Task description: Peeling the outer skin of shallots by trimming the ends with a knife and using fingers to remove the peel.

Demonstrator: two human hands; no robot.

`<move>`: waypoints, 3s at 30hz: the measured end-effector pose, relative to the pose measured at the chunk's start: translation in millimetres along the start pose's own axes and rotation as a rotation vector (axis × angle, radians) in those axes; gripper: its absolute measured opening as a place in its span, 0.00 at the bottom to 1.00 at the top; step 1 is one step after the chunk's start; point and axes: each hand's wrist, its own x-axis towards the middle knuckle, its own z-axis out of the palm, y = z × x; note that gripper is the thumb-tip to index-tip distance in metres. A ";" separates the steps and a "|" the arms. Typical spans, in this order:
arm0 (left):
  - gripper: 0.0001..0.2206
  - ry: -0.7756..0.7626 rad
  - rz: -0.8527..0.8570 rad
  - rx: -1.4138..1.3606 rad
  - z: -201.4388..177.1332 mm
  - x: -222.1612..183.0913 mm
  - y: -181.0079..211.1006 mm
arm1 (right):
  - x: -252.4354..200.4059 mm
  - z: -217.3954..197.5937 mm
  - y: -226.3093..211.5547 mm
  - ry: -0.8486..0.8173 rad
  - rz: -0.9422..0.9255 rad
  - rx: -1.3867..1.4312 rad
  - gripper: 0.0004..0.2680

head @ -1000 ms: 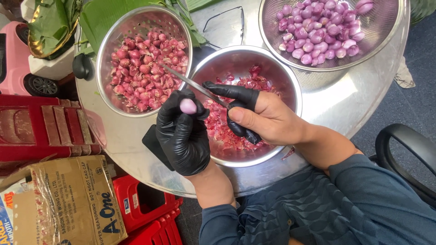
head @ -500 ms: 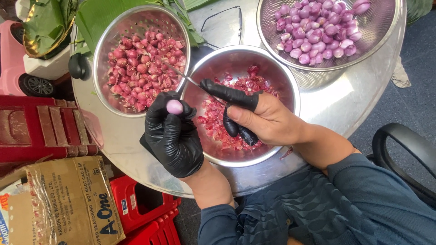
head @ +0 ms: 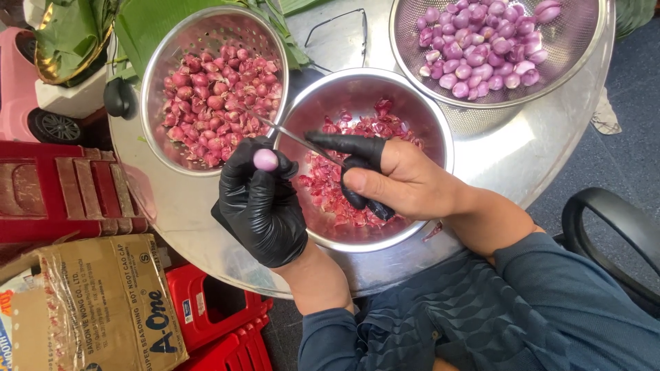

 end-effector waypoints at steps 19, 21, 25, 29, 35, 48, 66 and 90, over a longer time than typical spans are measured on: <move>0.13 -0.159 -0.157 -0.027 -16.8 21.3 -46.3 | -15.6 -7.1 -24.7 0.078 -0.206 0.037 0.09; 0.14 -0.367 -0.315 0.210 2.0 20.0 -60.2 | -18.9 -8.7 -24.8 0.138 -0.232 0.052 0.12; 0.15 -0.429 -0.305 0.158 52.1 1.0 -122.6 | -24.6 -8.0 -10.8 0.182 -0.330 0.071 0.16; 0.19 -0.682 -0.302 0.056 97.7 -4.5 -176.8 | -39.8 -4.8 -11.0 0.276 -0.285 0.174 0.21; 0.19 -0.618 -0.361 -0.105 104.8 36.8 -201.1 | -45.0 -5.6 -14.6 0.356 -0.271 0.217 0.25; 0.21 -0.247 -0.130 1.429 -135.7 227.7 -134.9 | -39.9 -3.1 -24.0 0.295 -0.310 0.175 0.23; 0.22 -0.478 -0.108 1.939 -156.0 242.1 -176.6 | -41.4 -11.1 -1.4 0.273 -0.312 0.163 0.22; 0.13 -0.354 -0.299 1.823 -180.9 258.5 -203.5 | -29.3 -7.9 -7.5 0.377 -0.389 0.136 0.16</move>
